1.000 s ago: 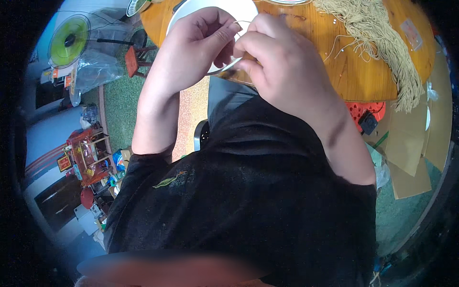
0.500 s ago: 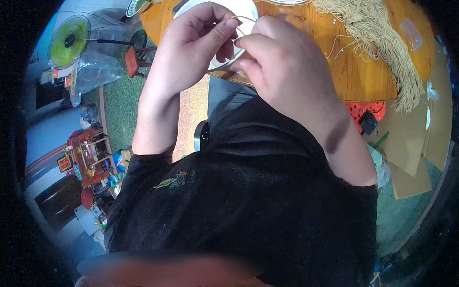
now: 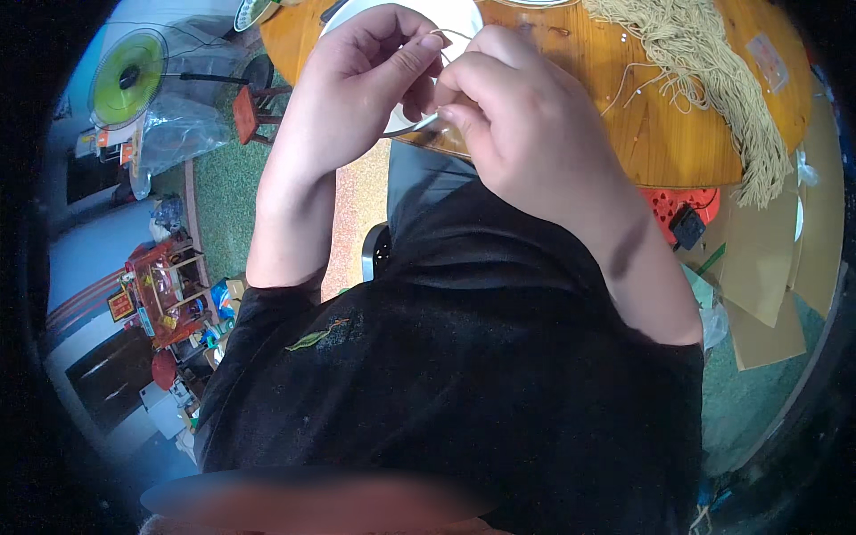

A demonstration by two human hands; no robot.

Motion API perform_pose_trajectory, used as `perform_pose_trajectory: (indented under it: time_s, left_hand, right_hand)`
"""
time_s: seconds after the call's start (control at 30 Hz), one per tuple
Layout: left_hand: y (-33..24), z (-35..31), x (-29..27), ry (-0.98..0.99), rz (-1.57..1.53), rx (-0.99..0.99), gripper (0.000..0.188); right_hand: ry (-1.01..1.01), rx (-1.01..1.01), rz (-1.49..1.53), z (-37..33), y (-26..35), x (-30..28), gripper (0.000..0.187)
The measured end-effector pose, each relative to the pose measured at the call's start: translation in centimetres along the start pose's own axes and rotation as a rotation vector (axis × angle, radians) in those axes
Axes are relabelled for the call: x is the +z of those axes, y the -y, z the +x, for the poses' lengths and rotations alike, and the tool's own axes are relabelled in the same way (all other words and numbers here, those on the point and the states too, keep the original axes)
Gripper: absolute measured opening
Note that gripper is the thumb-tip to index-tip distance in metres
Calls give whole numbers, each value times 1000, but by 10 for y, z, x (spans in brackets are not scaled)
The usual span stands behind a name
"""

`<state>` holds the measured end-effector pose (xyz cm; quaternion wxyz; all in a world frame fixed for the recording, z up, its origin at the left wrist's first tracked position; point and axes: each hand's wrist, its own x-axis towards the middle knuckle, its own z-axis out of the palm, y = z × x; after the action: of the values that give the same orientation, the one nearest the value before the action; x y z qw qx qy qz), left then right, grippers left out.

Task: Handling and stretching thin rubber bands while sitting at a table with paper containers.

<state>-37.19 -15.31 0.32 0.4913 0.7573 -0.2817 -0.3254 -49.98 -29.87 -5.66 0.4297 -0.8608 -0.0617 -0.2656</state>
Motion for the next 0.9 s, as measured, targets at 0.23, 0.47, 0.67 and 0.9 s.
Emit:
perform_pose_trajectory:
  time_s: [0.23, 0.47, 0.67, 0.9]
  left_hand:
    - [2, -1, 0, -13, -23, 20, 15]
    - [6, 0, 1, -69, 31, -5, 17]
    - [21, 2, 2, -128, 270, 218, 27]
    - [5, -2, 6, -84, 19, 72, 15]
  right_hand:
    - [7, -53, -68, 0, -7, 0, 9]
    - [-152, 145, 525, -12, -18, 20, 2]
    - [-247, 259, 1015, -20, -20, 28, 11]
    - [-359, 482, 788, -8, -13, 20, 17]
